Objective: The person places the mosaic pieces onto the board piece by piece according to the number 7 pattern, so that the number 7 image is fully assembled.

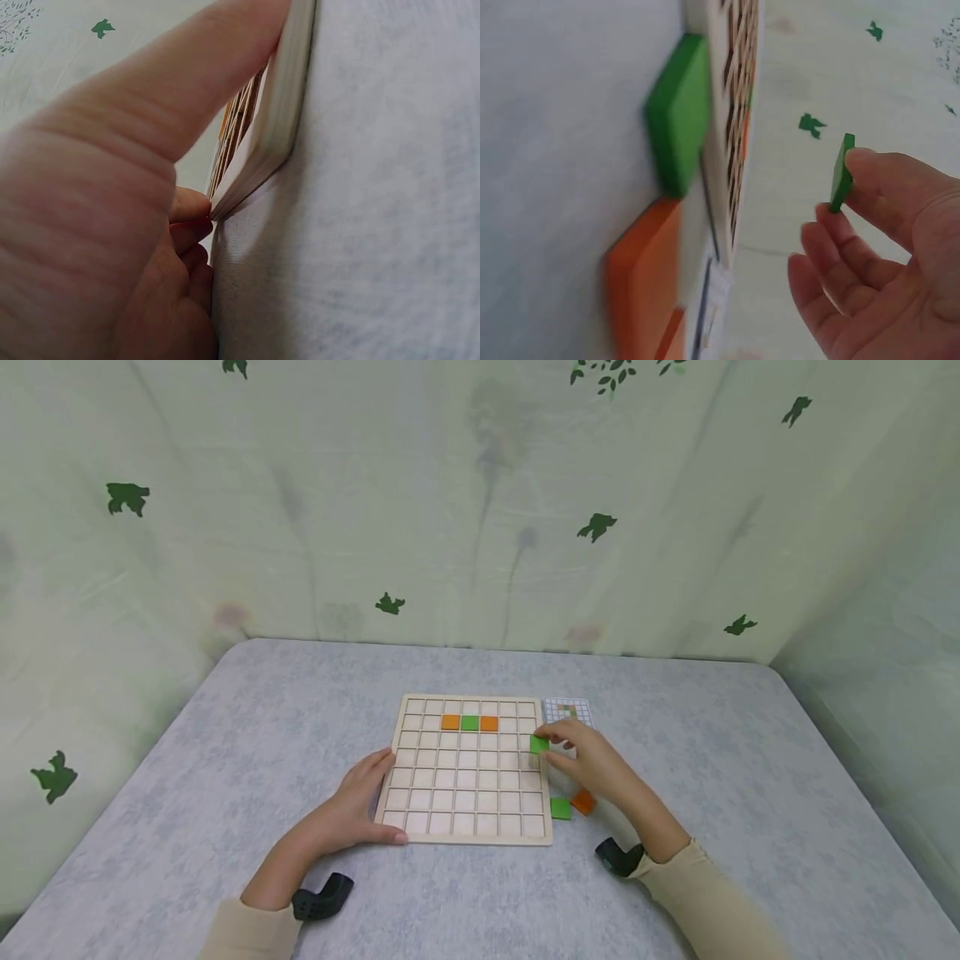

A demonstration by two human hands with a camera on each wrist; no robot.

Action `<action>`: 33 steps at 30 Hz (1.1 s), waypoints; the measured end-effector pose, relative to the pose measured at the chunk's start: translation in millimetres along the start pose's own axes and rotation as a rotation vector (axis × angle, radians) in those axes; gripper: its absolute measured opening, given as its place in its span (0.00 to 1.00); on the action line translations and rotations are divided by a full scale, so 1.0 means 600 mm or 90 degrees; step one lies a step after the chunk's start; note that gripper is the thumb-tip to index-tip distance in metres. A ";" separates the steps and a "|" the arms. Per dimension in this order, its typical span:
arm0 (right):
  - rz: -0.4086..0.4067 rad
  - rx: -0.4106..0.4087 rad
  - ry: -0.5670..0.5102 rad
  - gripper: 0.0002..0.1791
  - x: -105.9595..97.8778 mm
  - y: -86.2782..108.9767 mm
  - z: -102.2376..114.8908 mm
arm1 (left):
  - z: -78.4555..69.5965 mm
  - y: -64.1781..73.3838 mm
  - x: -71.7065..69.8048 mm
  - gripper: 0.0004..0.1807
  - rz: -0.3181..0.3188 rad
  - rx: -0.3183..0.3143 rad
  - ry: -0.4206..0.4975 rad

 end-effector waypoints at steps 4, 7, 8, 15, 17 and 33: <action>-0.025 -0.030 -0.027 0.18 0.002 -0.034 0.019 | 0.000 -0.002 0.001 0.67 0.001 -0.001 -0.002; -0.038 -0.039 -0.051 0.18 0.008 -0.058 0.030 | 0.000 -0.003 0.001 0.67 0.000 0.000 -0.003; -0.040 -0.039 -0.060 0.18 0.011 -0.065 0.032 | 0.001 -0.003 0.001 0.67 0.001 0.000 -0.002; -0.051 -0.019 -0.115 0.17 0.039 -0.101 0.030 | 0.000 -0.003 0.000 0.67 0.002 0.000 -0.005; -0.048 -0.005 -0.134 0.17 0.049 -0.105 0.023 | -0.001 -0.003 -0.001 0.67 0.001 0.002 -0.006; 0.012 0.046 -0.099 0.12 0.095 -0.095 -0.008 | -0.002 -0.001 -0.004 0.67 0.002 -0.003 -0.003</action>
Point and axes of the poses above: each hand's wrist, its own y-axis away from the middle knuckle, its own x-axis out of the palm, z = x × y, the point moved 8 cm from there along -y, towards the middle knuckle
